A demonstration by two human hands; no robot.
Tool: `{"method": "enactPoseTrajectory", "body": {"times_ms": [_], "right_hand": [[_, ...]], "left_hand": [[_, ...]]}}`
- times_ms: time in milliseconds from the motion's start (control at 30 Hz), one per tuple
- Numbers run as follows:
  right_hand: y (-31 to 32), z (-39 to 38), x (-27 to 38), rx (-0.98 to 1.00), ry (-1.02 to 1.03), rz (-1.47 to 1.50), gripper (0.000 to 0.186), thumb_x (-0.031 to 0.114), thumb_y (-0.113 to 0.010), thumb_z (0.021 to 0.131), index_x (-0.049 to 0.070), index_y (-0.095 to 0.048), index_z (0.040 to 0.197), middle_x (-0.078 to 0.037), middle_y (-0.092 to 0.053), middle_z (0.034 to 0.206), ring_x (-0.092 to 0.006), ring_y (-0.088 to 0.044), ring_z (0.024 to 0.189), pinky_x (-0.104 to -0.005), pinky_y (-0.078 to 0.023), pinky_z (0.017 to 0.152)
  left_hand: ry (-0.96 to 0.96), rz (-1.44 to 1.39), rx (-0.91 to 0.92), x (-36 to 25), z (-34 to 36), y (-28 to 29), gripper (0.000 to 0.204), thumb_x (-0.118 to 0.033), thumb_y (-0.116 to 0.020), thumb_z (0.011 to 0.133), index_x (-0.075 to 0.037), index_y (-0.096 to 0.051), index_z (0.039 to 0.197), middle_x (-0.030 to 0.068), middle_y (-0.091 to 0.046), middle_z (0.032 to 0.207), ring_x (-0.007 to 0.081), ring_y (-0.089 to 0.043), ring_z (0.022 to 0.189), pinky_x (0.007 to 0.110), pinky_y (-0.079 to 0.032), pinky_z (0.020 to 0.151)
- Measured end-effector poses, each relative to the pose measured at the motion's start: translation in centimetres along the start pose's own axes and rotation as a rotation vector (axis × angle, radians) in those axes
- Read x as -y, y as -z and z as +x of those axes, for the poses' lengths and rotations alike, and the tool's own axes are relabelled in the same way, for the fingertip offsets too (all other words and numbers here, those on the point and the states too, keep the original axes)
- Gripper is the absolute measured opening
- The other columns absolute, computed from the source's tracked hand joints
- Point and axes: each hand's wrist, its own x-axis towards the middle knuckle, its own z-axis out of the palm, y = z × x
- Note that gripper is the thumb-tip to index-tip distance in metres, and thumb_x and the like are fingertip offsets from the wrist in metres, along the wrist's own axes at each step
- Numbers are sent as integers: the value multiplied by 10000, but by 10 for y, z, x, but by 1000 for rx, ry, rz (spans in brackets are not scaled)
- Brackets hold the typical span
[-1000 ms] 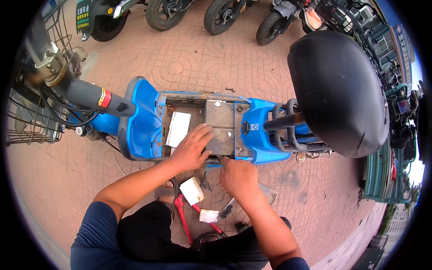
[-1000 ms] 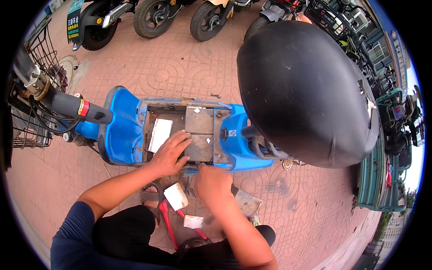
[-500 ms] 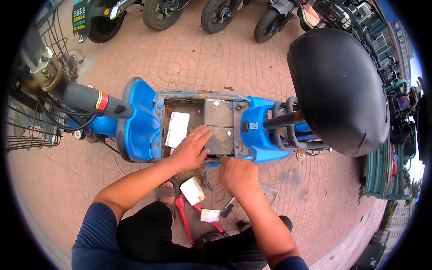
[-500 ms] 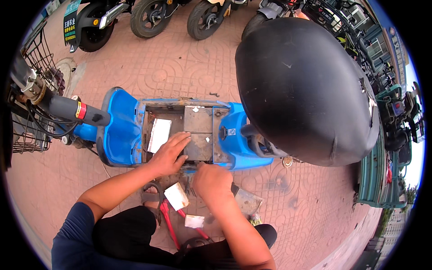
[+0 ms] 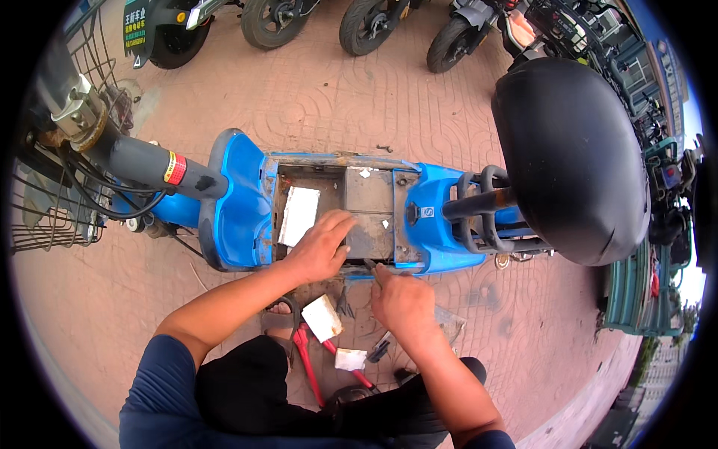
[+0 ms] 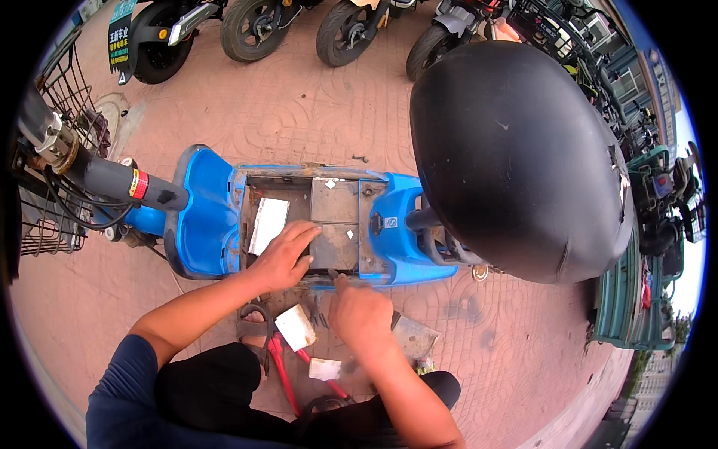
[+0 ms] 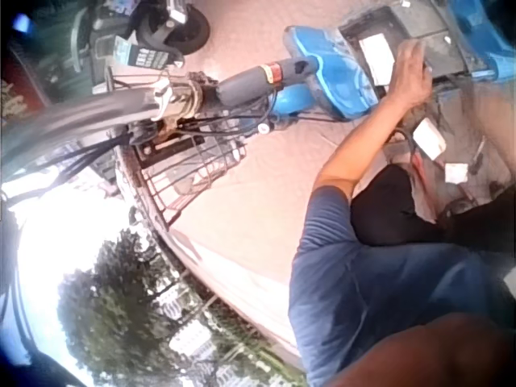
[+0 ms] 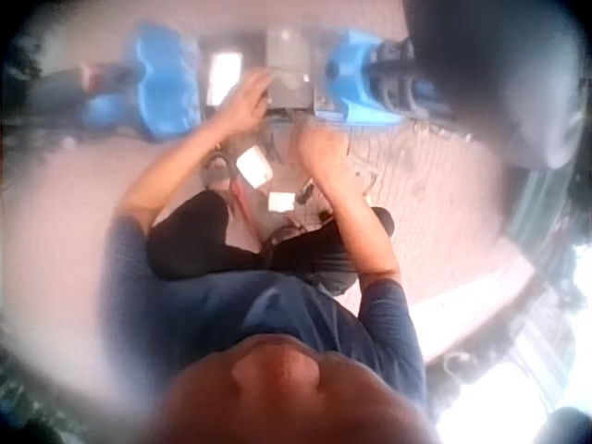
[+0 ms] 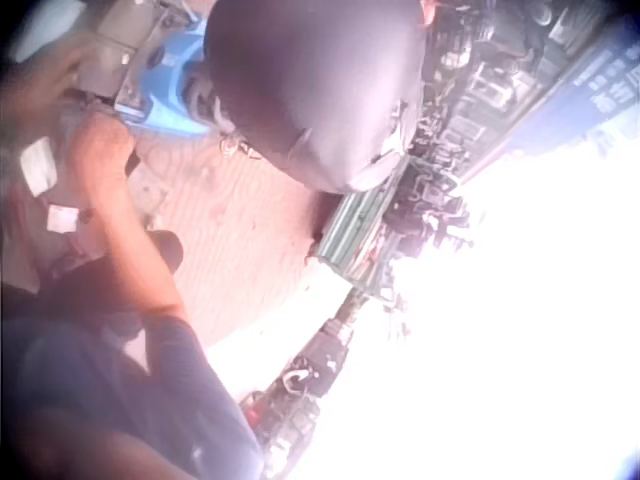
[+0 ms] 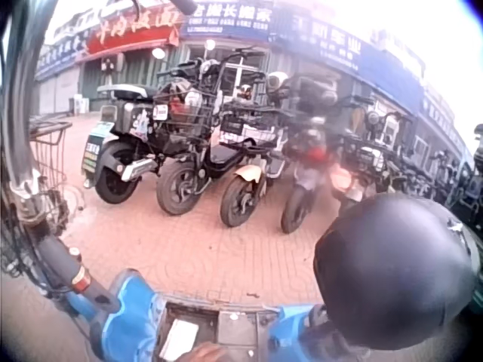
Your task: The person works on the internal components of an electric scooter, using pliers to pull and adjust wires within the battery compartment while the seat is flipped up.
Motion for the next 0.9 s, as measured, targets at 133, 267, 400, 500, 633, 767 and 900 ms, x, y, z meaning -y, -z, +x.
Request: {"method": "enactPoseTrajectory", "body": {"times_ms": [133, 267, 400, 500, 633, 767, 900], "right_hand": [[10, 8, 1, 64, -18, -22, 340, 316, -665, 948, 135, -770, 1217, -166, -744, 798, -329, -752, 755, -431, -598, 679], [2, -2, 8, 5, -72, -18, 362, 325, -666, 953, 122, -765, 1237, -184, -755, 840, -360, -755, 805, -446, -604, 731], [32, 10, -4, 128, -61, 122, 395, 284, -620, 973, 81, -719, 1298, -214, -762, 949, -328, -763, 843, -458, -609, 725], [30, -4, -9, -42, -174, 266, 389, 255, -629, 973, 36, -699, 1287, -241, -755, 989, -324, -761, 859, -441, -601, 744], [-36, -24, -9, 52, -474, 1093, 384, 193, -682, 977, -44, -641, 1276, -175, -742, 953, -242, -738, 799, -356, -554, 670], [-40, -17, 16, 95, -709, 1630, 353, 119, -783, 941, -56, -619, 1201, -58, -681, 907, -130, -676, 807, -258, -461, 583], [-28, 2, 24, 67, -901, 1888, 232, 108, -786, 963, -34, -660, 1096, -95, -709, 944, -182, -701, 794, -302, -603, 725]], "left_hand": [[-17, 15, -2, 1, 2, 1, 615, -50, -672, 879, 43, -502, 1463, 247, -465, 1532, 450, -425, 1447, 509, -375, 1217], [-13, 62, 23, 3, 2, 2, 632, -69, -677, 891, 58, -477, 1477, 237, -428, 1578, 450, -398, 1472, 521, -359, 1230], [-24, 114, 21, 3, -1, -3, 642, -76, -689, 887, 71, -474, 1474, 236, -428, 1577, 448, -389, 1473, 517, -344, 1239], [-35, 113, 16, 3, -1, -4, 640, -78, -691, 884, 75, -478, 1468, 236, -431, 1569, 443, -388, 1470, 510, -338, 1243], [-25, 124, 3, -1, 3, -3, 643, -72, -698, 872, 74, -476, 1457, 257, -455, 1520, 459, -406, 1449, 516, -345, 1234], [0, 128, 11, -3, 3, -1, 630, -80, -691, 872, 73, -487, 1447, 243, -467, 1497, 446, -423, 1431, 511, -363, 1217], [6, 118, 6, -4, 4, -1, 609, -82, -689, 868, 65, -504, 1429, 238, -488, 1457, 440, -457, 1392, 506, -391, 1187]]}}
